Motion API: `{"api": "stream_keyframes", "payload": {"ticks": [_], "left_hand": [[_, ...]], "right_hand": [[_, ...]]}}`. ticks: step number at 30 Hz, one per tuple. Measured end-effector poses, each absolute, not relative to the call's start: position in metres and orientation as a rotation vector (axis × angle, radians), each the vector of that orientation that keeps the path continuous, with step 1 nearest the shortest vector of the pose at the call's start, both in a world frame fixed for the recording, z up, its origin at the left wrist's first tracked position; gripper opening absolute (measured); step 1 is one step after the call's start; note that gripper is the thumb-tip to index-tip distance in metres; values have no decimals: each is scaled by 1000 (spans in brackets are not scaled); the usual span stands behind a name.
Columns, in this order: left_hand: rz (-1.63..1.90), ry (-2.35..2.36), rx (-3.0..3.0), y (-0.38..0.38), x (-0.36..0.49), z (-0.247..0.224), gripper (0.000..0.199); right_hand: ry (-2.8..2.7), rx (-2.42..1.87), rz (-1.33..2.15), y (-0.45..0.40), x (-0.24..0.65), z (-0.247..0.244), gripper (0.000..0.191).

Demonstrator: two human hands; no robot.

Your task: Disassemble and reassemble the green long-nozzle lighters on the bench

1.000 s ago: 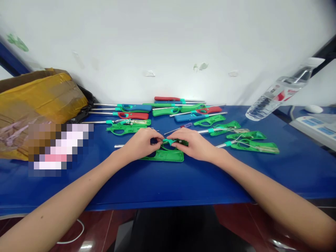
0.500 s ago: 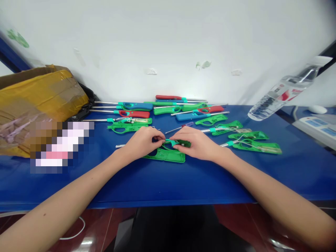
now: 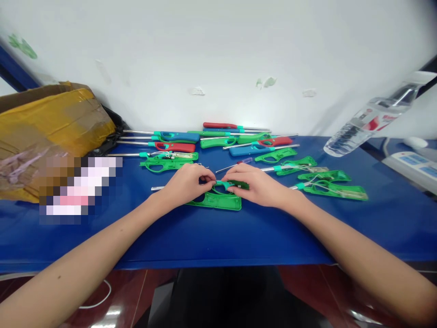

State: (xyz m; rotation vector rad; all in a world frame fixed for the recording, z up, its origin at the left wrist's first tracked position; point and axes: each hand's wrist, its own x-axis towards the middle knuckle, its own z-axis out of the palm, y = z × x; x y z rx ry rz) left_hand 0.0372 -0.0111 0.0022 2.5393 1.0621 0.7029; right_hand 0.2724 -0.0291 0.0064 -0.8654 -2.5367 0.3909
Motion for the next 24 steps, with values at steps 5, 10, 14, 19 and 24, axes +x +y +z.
{"api": "stream_keyframes", "payload": {"ticks": [5,10,14,19,24], "left_hand": [[682,1080,2493,-10,37,3,11],[666,1052,2447,-9,37,6,10],[665,1059,2422,-8,37,7,12],[660,1082,2409,-10,38,7,12],[641,1095,2431,-10,38,7,11]], "right_hand": [[-2518,-883,472,-30,272,8,21],[-2475,-891,535,-31,270,6,18],[-2474,-883,554,-31,270,6,19],[-2496,-864,516,-30,272,6,21],[-2504,-890,501,-30,271,6,22]]}}
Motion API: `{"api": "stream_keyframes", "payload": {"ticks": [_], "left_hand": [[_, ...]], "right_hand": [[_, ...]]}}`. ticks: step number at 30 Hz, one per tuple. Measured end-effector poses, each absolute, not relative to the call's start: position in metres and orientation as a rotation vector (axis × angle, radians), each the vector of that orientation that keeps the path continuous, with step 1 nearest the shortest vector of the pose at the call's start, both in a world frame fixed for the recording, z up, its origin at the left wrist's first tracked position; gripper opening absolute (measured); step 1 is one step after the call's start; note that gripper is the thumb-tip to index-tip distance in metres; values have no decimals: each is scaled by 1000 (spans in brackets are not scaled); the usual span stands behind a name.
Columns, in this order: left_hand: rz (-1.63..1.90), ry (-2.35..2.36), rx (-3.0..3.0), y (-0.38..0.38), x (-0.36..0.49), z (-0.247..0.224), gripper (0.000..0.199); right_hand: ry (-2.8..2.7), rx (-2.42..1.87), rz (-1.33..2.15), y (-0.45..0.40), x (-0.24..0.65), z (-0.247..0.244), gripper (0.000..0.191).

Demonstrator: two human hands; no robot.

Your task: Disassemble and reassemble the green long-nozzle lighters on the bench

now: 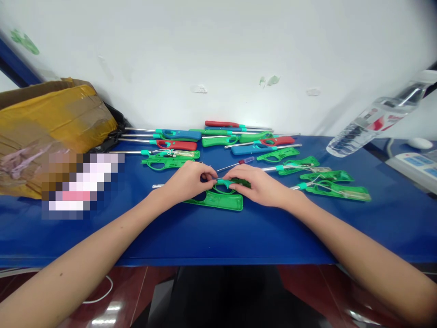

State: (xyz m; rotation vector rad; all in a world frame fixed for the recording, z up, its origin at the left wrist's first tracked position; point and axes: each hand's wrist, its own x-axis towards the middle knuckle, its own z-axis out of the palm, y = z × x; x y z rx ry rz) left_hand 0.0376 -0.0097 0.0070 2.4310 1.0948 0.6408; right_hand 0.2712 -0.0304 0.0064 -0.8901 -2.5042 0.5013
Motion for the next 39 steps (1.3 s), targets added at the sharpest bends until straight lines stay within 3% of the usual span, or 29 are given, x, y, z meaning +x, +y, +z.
{"api": "stream_keyframes", "payload": {"ticks": [11,22,39], "left_hand": [[618,977,2436,-8,31,7,20],[649,1039,2399,-7,41,4,10],[593,908,2414,1,36,4,18]], "right_hand": [[-2423,-876,536,-31,269,5,20],[-2382,-866,543,-31,268,3,19],[-2187,-1010,752,-28,268,0,21]]}}
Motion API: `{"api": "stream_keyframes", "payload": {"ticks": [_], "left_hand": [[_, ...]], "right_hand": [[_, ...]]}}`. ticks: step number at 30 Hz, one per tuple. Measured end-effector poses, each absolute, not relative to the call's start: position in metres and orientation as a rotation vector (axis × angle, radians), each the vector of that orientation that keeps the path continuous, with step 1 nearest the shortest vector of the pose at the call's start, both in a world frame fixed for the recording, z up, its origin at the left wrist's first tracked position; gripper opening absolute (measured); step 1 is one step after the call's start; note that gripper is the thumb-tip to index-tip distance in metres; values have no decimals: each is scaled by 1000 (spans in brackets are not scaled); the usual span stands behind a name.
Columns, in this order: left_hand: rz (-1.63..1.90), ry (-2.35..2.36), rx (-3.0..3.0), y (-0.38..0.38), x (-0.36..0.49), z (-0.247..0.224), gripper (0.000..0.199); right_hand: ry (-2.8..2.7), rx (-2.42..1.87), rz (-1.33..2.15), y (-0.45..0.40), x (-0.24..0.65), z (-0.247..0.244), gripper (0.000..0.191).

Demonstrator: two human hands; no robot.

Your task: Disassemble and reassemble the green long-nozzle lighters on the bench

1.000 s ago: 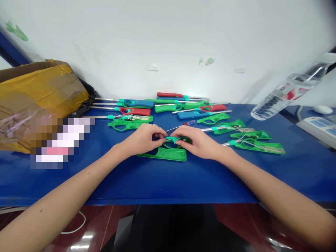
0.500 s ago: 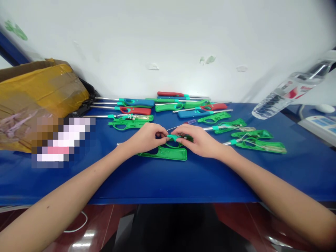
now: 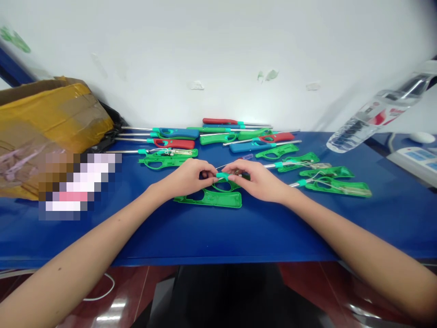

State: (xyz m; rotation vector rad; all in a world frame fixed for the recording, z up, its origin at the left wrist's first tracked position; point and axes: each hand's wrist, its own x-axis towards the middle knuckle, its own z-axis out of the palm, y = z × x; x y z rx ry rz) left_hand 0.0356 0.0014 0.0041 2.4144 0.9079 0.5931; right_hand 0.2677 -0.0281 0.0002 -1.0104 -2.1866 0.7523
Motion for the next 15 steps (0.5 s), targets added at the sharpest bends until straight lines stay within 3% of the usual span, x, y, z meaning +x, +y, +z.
{"api": "stream_keyframes", "payload": {"ticks": [15], "left_hand": [[668,966,2355,-2,42,-1,18]], "right_hand": [[-2120,-1038,853,-25,267,1,24]]}}
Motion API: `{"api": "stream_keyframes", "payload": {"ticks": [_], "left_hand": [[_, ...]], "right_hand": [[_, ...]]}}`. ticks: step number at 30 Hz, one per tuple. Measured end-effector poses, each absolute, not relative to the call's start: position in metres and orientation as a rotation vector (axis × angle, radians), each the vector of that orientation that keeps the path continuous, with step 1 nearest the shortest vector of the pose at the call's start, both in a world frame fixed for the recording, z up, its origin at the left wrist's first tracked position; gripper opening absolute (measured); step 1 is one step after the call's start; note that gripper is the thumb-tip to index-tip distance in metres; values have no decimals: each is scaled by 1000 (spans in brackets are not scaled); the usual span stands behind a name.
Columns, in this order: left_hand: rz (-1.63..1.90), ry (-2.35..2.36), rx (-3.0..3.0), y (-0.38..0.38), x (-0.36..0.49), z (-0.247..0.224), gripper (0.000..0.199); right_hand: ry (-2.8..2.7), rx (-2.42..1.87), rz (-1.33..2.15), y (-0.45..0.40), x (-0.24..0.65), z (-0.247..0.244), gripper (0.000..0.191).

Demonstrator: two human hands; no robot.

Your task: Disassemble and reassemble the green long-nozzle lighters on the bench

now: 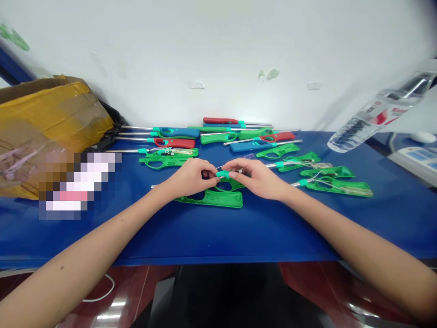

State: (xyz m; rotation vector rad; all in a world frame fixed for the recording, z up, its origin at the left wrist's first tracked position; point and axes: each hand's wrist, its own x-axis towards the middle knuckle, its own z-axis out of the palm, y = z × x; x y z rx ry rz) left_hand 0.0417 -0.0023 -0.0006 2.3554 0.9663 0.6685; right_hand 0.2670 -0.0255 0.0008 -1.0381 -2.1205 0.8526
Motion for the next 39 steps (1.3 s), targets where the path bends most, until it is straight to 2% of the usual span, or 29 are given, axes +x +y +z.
{"api": "stream_keyframes", "payload": {"ticks": [14,24,39], "left_hand": [[551,880,2440,4,34,4,19],[535,828,2530,1,35,9,15],[561,837,2576,-3,35,6,21]], "right_hand": [[-2129,-1015,868,-26,268,1,25],[-2384,-873,658,-25,273,2,28],[-2525,-840,572,-28,277,4,30]]}}
